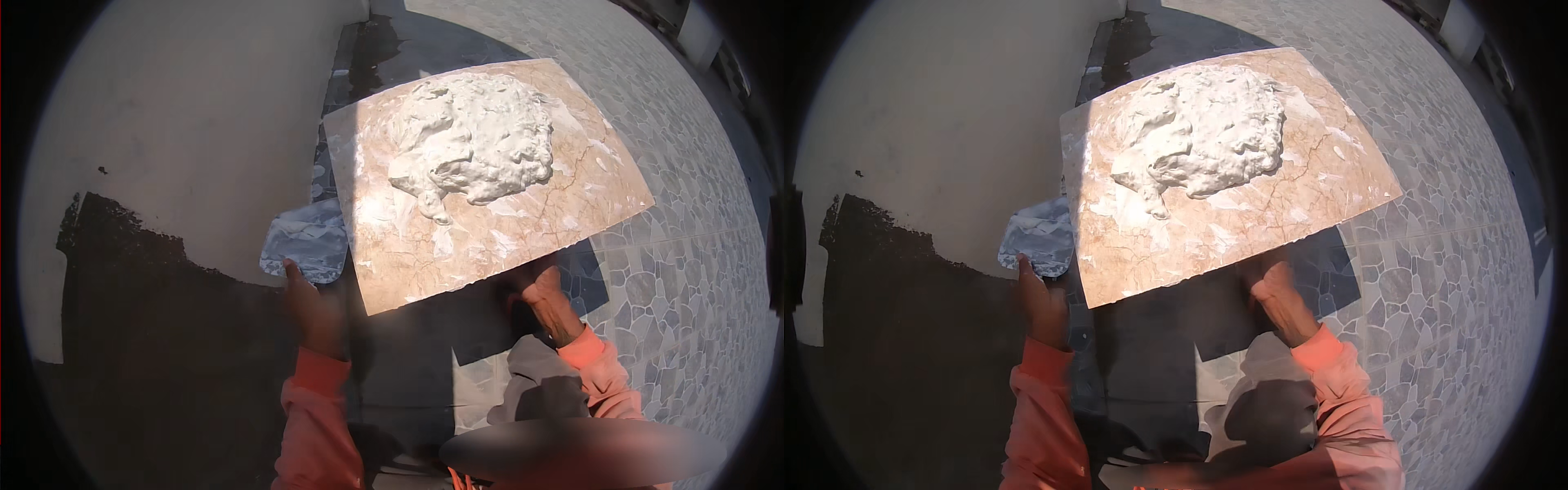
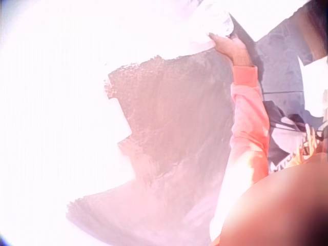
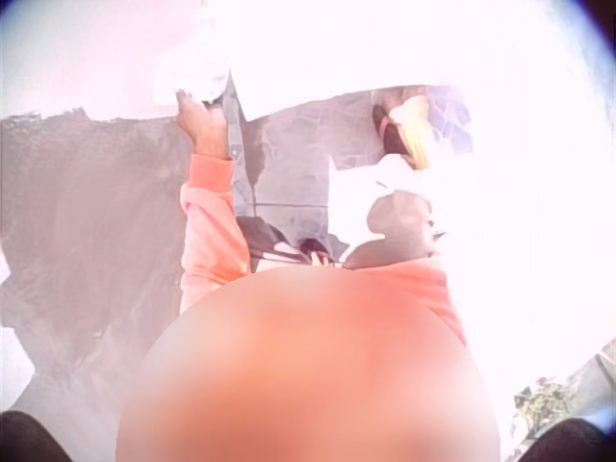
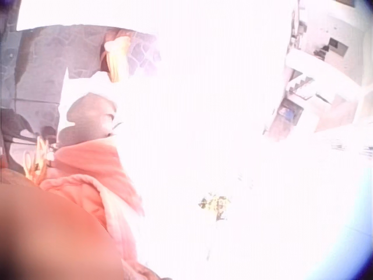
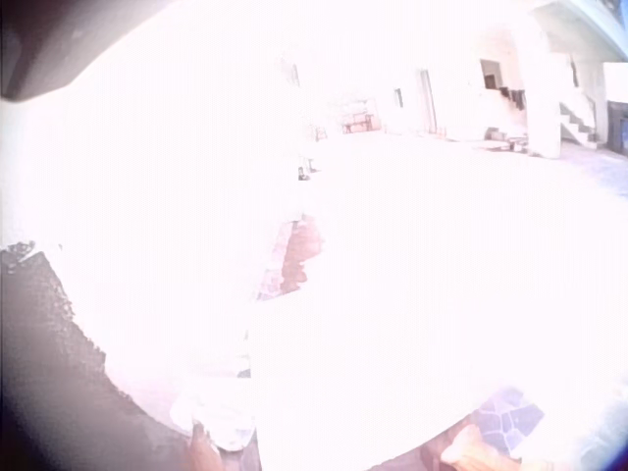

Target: Apply and smooth a thin layer of plaster or compound onto a wall surface using skimming tools.

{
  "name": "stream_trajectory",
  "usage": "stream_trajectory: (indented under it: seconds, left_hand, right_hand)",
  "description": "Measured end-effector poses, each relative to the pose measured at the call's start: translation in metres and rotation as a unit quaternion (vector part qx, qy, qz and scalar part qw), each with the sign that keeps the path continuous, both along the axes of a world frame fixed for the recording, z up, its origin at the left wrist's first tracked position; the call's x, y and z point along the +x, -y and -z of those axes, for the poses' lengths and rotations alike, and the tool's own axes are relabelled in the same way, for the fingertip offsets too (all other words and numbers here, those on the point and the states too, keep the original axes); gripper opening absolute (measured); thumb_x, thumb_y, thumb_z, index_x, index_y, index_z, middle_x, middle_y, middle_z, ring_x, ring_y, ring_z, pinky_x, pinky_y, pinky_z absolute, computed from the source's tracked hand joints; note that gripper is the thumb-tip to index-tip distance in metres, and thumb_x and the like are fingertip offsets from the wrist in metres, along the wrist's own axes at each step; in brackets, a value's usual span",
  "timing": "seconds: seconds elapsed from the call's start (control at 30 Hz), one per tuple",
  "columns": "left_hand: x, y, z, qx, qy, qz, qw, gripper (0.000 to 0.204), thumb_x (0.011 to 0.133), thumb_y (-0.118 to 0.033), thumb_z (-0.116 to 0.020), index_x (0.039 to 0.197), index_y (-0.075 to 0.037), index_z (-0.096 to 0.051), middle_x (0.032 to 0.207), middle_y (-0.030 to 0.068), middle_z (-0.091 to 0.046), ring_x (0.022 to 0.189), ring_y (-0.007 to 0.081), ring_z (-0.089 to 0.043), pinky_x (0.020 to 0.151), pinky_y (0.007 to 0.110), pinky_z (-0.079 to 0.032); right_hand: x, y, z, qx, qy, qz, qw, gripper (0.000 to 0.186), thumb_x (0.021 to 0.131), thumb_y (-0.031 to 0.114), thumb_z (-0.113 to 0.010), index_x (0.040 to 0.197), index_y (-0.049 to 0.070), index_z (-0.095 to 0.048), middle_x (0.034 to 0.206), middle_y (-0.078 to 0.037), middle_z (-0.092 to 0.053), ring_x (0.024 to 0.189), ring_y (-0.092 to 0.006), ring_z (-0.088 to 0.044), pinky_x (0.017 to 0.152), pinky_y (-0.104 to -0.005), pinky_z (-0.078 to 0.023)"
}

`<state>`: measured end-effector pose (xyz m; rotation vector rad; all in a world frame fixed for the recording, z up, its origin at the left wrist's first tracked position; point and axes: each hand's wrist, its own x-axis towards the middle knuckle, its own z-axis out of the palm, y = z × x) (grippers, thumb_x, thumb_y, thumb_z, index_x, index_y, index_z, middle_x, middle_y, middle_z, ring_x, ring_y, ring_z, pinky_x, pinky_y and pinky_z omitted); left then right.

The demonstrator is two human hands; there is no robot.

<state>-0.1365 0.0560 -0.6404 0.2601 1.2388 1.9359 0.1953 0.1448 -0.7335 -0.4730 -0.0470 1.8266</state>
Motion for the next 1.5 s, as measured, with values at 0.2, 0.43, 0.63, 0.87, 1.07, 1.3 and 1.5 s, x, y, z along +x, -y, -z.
stream_trajectory:
  seconds: [0.2, 0.43, 0.63, 0.87, 1.07, 1.3, 1.5]
  left_hand:
    - [0.013, 0.007, 0.014, -0.124, -0.117, -0.100, 0.980, 0.055, 0.099, -0.042, -0.039, 0.114, 0.009, -0.053, 0.103, 0.0164, -0.062, 0.083, 0.0232, -0.060, 0.072, 0.036, -0.046]
    - [0.012, 0.003, 0.033, -0.106, -0.040, -0.126, 0.986, 0.053, 0.099, -0.038, -0.037, 0.105, 0.011, -0.056, 0.080, 0.0214, -0.060, 0.070, 0.0297, -0.059, 0.068, 0.043, -0.044]
    - [-0.001, -0.006, 0.054, -0.157, -0.093, -0.087, 0.979, 0.043, 0.097, -0.042, -0.045, 0.097, -0.001, -0.059, 0.087, 0.0066, -0.059, 0.078, 0.0181, -0.059, 0.064, 0.032, -0.042]
    - [0.040, -0.024, -0.002, -0.115, -0.026, -0.135, 0.984, 0.054, 0.099, -0.039, -0.041, 0.106, 0.011, -0.059, 0.086, 0.0084, -0.061, 0.074, 0.0175, -0.050, 0.071, 0.032, -0.041]
    - [0.047, -0.053, 0.005, -0.100, -0.043, -0.205, 0.973, 0.056, 0.099, -0.038, -0.041, 0.097, 0.014, -0.061, 0.089, 0.0172, -0.065, 0.077, 0.0215, -0.057, 0.073, 0.036, -0.044]
    - [0.008, -0.086, 0.011, -0.066, 0.057, -0.214, 0.973, 0.060, 0.099, -0.040, -0.039, 0.114, 0.016, -0.052, 0.111, 0.0232, -0.061, 0.096, 0.0269, -0.059, 0.084, 0.037, -0.044]
    - [0.026, -0.090, -0.011, -0.078, 0.092, -0.152, 0.981, 0.058, 0.099, -0.036, -0.041, 0.121, 0.017, -0.047, 0.122, 0.0247, -0.053, 0.107, 0.0240, -0.053, 0.094, 0.034, -0.039]
  right_hand:
    - [0.076, -0.010, 0.039, 0.348, 0.263, -0.089, 0.895, 0.041, 0.097, 0.029, -0.045, 0.128, 0.003, -0.048, 0.128, -0.013, -0.054, 0.113, -0.0284, -0.054, 0.097, -0.0439, -0.045]
    - [0.247, -0.090, 0.002, -0.058, 0.406, 0.214, 0.887, 0.030, 0.092, 0.023, -0.046, 0.110, -0.001, -0.050, 0.107, -0.014, -0.057, 0.101, -0.0279, -0.060, 0.086, -0.0410, -0.049]
    - [0.255, -0.187, -0.080, -0.004, 0.652, 0.146, 0.744, 0.063, 0.090, 0.050, -0.047, 0.123, -0.003, -0.048, 0.105, -0.014, -0.060, 0.092, -0.0258, -0.061, 0.080, -0.0397, -0.049]
    - [0.190, -0.196, -0.089, 0.173, 0.867, 0.050, 0.465, 0.062, 0.094, 0.049, -0.043, 0.088, -0.010, -0.062, 0.078, -0.020, -0.066, 0.073, -0.0238, -0.061, 0.069, -0.0381, -0.045]
    - [0.184, -0.161, -0.094, 0.171, 0.863, 0.069, 0.471, 0.061, 0.096, 0.046, -0.040, 0.083, -0.009, -0.062, 0.068, -0.021, -0.062, 0.064, -0.0221, -0.058, 0.064, -0.0380, -0.044]
    - [0.180, -0.123, -0.089, 0.114, 0.870, 0.064, 0.475, 0.065, 0.096, 0.048, -0.040, 0.082, -0.010, -0.063, 0.067, -0.022, -0.062, 0.062, -0.0253, -0.056, 0.064, -0.0412, -0.045]
    - [0.169, -0.151, -0.136, 0.034, 0.909, 0.026, 0.414, 0.073, 0.090, 0.055, -0.045, 0.066, -0.012, -0.060, 0.057, -0.020, -0.055, 0.054, -0.0251, -0.054, 0.056, -0.0422, -0.042]
